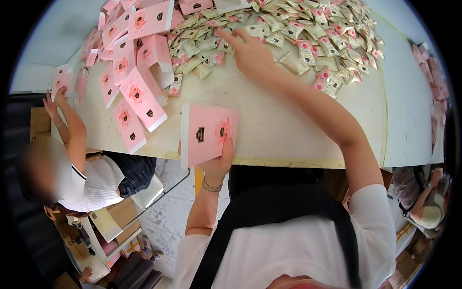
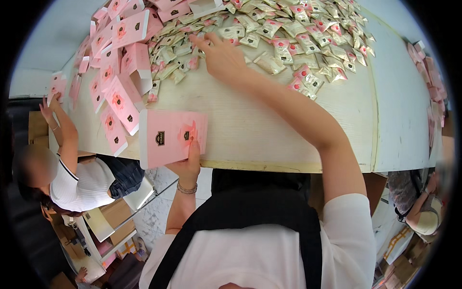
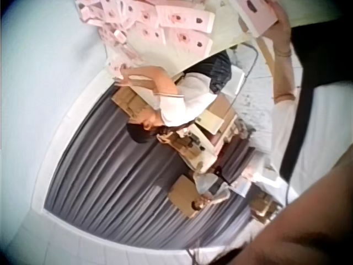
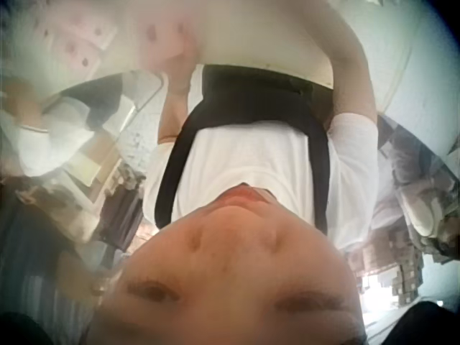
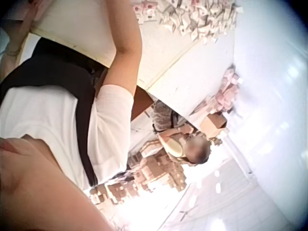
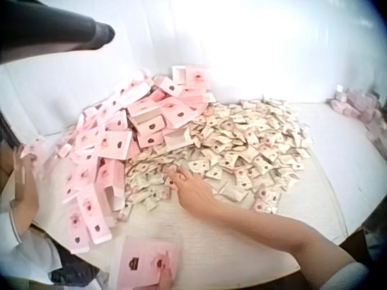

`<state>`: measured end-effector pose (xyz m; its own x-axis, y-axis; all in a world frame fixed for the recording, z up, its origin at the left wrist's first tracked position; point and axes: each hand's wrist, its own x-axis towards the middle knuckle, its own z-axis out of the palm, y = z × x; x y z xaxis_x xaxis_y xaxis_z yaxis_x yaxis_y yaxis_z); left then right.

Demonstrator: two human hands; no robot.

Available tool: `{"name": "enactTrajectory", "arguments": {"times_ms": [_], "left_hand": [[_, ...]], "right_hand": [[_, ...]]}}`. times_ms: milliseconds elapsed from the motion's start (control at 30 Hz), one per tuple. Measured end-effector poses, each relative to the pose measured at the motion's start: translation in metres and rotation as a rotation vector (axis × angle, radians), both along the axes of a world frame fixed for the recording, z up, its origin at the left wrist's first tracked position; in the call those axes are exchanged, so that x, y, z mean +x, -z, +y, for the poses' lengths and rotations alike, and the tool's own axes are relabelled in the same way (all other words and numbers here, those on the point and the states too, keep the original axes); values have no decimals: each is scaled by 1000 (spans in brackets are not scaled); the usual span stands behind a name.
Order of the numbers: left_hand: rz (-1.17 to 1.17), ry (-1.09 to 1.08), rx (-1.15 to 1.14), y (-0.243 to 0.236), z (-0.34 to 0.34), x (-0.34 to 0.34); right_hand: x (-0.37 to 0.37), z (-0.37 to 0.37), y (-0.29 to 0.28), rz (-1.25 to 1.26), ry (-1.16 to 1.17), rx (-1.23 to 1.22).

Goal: The person repeatedly picks up small pink boxes and individually wrapped items from a table, places the wrapped items into the boxes, and closes them. The person stacks the finished boxes on the table while another person works in the background.

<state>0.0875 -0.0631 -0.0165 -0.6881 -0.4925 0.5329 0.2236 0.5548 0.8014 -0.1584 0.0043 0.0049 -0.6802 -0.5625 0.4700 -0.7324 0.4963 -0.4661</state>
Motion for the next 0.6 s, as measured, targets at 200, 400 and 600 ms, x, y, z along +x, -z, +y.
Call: {"name": "enactTrajectory", "arguments": {"times_ms": [200,400,600], "left_hand": [[-115,-61,-197,-2,2,1],[-54,147,136,8,3,-8],[-19,233,-270,-48,-12,-22]], "right_hand": [[42,55,6,-21,-38,211],[91,137,-33,102,-192,255],[82,109,-11,160,-141,218]]}}
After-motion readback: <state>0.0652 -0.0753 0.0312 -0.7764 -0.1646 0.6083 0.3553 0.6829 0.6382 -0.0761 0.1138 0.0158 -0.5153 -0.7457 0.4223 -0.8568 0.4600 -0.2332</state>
